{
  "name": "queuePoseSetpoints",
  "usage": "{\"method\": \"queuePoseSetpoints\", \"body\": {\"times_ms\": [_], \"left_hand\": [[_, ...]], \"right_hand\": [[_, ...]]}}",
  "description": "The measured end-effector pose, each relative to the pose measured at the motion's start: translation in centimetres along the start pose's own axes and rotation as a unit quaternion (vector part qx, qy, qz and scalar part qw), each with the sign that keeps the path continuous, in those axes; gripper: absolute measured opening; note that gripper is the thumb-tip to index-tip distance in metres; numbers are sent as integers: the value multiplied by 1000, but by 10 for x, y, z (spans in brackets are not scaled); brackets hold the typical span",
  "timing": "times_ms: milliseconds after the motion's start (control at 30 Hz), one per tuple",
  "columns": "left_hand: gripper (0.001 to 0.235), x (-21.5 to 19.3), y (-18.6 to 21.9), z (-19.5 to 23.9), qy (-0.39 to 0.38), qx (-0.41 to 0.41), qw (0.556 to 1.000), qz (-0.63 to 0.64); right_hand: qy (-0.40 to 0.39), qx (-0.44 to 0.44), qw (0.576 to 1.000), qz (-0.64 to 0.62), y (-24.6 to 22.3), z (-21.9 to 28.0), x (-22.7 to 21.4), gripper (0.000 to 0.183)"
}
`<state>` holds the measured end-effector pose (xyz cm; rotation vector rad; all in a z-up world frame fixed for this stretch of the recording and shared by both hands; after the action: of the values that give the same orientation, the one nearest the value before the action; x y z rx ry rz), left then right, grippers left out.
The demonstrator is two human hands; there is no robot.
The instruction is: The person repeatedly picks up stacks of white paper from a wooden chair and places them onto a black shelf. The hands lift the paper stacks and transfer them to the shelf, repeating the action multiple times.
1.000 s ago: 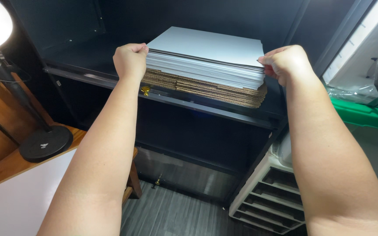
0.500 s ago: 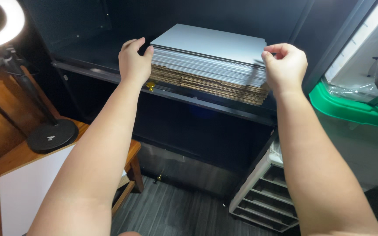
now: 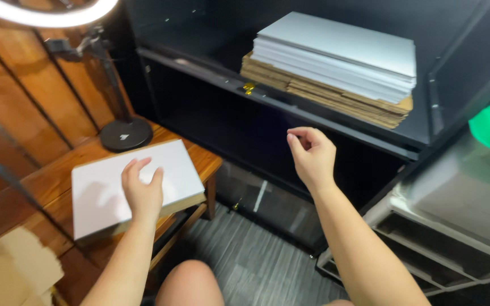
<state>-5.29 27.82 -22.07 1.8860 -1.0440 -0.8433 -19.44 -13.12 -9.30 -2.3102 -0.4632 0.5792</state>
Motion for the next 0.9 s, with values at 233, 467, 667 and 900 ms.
{"method": "queuePoseSetpoints", "body": {"times_ms": [233,467,667,900], "left_hand": [[36,-100,-153,41,158,68,965,-197],[57,-152,-138,45,225,107,950,-189],[84,-148,-172,47,217,48,971,-93],[80,-148,-179,49,189,-5,977,-102]], "right_hand": [[-95,90,991,-15,48,85,107,13],[-152,11,988,31,33,156,191,13],[-225,-90,968,64,-8,199,232,29],[-336,-100,922,163,-26,227,257,51]]}}
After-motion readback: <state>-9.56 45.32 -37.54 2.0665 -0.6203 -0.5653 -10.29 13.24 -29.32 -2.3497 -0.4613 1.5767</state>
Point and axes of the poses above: each hand's wrist, its own z-axis away from the middle knuckle, its own x-axis out of the palm, y = z × x, the point moved 9 cm from there along -z, towards the middle knuckle, and after that the axes turned 4 degrees about y, right-handed, at the moved point
